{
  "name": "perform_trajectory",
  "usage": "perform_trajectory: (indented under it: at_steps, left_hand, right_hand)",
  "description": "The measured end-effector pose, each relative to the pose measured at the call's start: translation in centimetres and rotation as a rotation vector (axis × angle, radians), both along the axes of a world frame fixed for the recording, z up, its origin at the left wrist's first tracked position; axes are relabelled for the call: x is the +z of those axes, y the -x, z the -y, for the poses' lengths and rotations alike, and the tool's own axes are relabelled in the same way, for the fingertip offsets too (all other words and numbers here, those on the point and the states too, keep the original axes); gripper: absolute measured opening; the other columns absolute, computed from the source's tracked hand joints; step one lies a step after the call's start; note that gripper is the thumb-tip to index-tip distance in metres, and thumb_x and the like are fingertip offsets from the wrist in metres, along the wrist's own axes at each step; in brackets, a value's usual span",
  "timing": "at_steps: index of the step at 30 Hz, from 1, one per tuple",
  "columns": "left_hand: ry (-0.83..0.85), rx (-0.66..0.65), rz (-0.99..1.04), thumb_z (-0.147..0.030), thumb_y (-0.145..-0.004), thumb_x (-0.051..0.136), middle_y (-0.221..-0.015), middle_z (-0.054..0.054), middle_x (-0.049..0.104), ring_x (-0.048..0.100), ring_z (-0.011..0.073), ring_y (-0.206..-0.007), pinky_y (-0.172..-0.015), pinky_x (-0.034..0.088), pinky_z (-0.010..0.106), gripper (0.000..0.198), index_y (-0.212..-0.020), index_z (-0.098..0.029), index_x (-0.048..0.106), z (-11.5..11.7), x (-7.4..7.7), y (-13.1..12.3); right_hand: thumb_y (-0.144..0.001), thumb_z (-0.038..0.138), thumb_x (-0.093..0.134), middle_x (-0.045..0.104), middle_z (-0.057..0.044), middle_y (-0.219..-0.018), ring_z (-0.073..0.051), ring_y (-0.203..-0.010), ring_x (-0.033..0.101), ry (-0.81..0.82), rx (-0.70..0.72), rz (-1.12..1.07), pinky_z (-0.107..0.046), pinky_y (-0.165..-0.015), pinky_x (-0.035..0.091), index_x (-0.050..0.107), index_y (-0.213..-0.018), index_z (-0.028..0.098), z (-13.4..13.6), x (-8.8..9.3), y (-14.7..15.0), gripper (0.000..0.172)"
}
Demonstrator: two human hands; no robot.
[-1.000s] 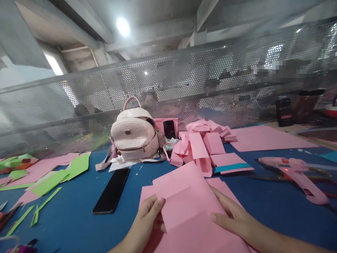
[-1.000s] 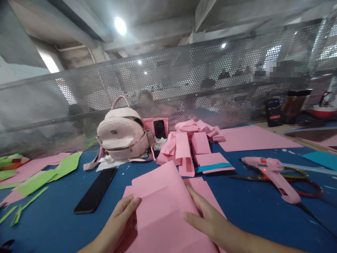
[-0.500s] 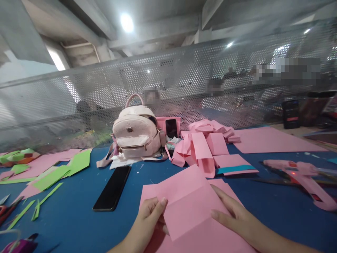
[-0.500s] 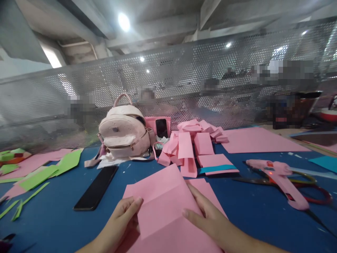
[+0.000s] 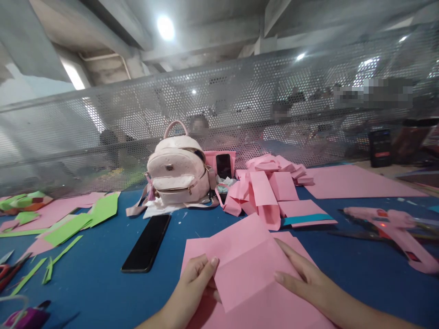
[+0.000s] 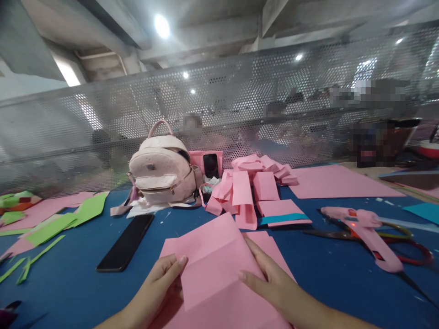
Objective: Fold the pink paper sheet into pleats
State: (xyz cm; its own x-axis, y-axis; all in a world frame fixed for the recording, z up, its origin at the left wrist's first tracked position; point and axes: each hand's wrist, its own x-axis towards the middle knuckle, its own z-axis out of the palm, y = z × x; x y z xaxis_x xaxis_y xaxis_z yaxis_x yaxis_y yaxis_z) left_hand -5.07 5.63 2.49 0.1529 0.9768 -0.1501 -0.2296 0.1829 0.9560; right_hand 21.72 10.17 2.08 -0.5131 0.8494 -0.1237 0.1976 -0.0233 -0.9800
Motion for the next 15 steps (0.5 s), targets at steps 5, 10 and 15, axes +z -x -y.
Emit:
perform_trajectory:
  at_steps: [5, 10, 15]
  left_hand:
    - [0.011, 0.007, 0.014, -0.065, -0.077, 0.072, -0.054, -0.008, 0.036, 0.031, 0.005, -0.048, -0.047, 0.033, 0.016, 0.058, -0.06, -0.02, 0.039, 0.01, 0.29, -0.08]
    - [0.008, -0.007, 0.011, -0.066, -0.077, 0.072, -0.055, -0.007, 0.04, 0.033, 0.0055, -0.049, -0.05, 0.038, 0.018, 0.057, -0.061, -0.02, 0.043, 0.06, 0.39, -0.16]
    - [0.014, -0.012, 0.028, -0.065, -0.077, 0.073, -0.054, -0.008, 0.038, 0.031, 0.0054, -0.048, -0.049, 0.038, 0.018, 0.057, -0.061, -0.02, 0.041, 0.06, 0.37, -0.16]
  right_hand:
    - [-0.087, 0.06, 0.063, 0.013, -0.005, -0.167, -0.032, -0.151, 0.015, 0.005, -0.003, -0.003, -0.042, -0.12, 0.031, 0.013, -0.16, 0.022, -0.02, 0.33, 0.18, 0.096]
    - [-0.088, 0.059, 0.063, 0.014, -0.004, -0.167, -0.032, -0.15, 0.017, -0.012, 0.008, -0.018, -0.042, -0.119, 0.033, 0.018, -0.16, 0.024, -0.05, 0.17, 0.15, 0.091]
    - [-0.088, 0.059, 0.062, 0.015, -0.006, -0.166, -0.031, -0.151, 0.016, -0.018, 0.001, -0.007, -0.041, -0.12, 0.03, 0.015, -0.16, 0.023, -0.12, 0.01, 0.07, 0.093]
